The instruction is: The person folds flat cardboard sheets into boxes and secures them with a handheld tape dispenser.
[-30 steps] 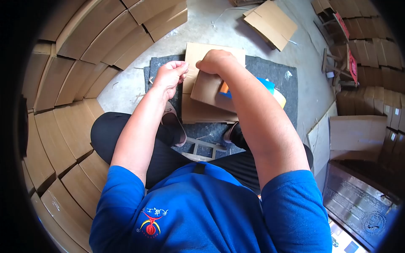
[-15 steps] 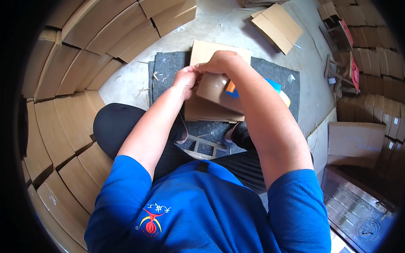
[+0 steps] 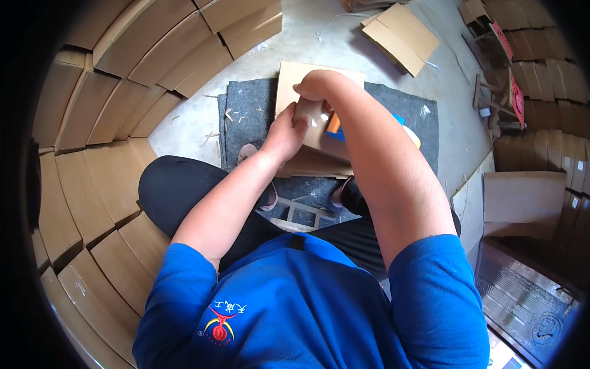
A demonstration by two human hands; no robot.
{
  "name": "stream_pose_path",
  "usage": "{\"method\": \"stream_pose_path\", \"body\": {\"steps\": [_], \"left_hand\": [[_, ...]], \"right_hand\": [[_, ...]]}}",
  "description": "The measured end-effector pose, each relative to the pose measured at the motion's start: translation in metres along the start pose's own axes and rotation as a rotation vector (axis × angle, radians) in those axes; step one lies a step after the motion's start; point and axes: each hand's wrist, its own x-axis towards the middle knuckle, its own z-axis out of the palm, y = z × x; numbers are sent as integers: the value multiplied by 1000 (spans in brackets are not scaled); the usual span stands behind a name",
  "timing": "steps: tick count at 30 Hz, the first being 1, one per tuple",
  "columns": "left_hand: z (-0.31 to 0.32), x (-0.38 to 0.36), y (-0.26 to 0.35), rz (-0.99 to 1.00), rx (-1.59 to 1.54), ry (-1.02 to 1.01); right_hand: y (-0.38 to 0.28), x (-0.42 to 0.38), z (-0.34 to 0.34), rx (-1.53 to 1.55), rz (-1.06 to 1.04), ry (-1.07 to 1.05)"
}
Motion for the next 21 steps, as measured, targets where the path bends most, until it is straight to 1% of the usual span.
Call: {"method": "stream_pose_path", "body": {"steps": [2,3,5,6,7,8,10,12,13,14,15,17,18,20,21], "left_hand": [[-3,12,-9,-55,-52,-143],[-8,14,-13,-124,-140,-261],[-15,23,-27,-255,-268,-438],[-20,28,-35,-343,-364,-480],[-25,21,-17,-349,-456,-299],[-29,14,3,-353,-546,-117],[-37,25,2,-74,-552,56],[-25,35,-3,223,-93,338],[-19,30,10,292,-45,336],[-14,23,22,257,-31,276],[-3,27,22,296,20,263],[10,34,17,399,256,219],[14,36,18,425,333,189],[20,36,22,365,573,156],[21,36,25,308,652,126]], "right_hand": [[6,1,-7,43,18,-113],[15,0,-11,51,26,-105],[33,-6,-21,298,-197,-197],[39,-20,-31,327,-264,-145],[45,-35,-43,286,-352,-85],[54,-43,-49,234,-391,27],[78,-76,-58,214,-461,179],[103,-98,-56,227,-465,251],[115,-107,-52,242,-450,269],[124,-115,-42,262,-404,308],[130,-119,-34,251,-356,308],[138,-125,-13,189,-224,301],[137,-131,-6,126,-226,330],[133,-132,8,45,-191,358],[130,-128,13,67,-181,412]]}}
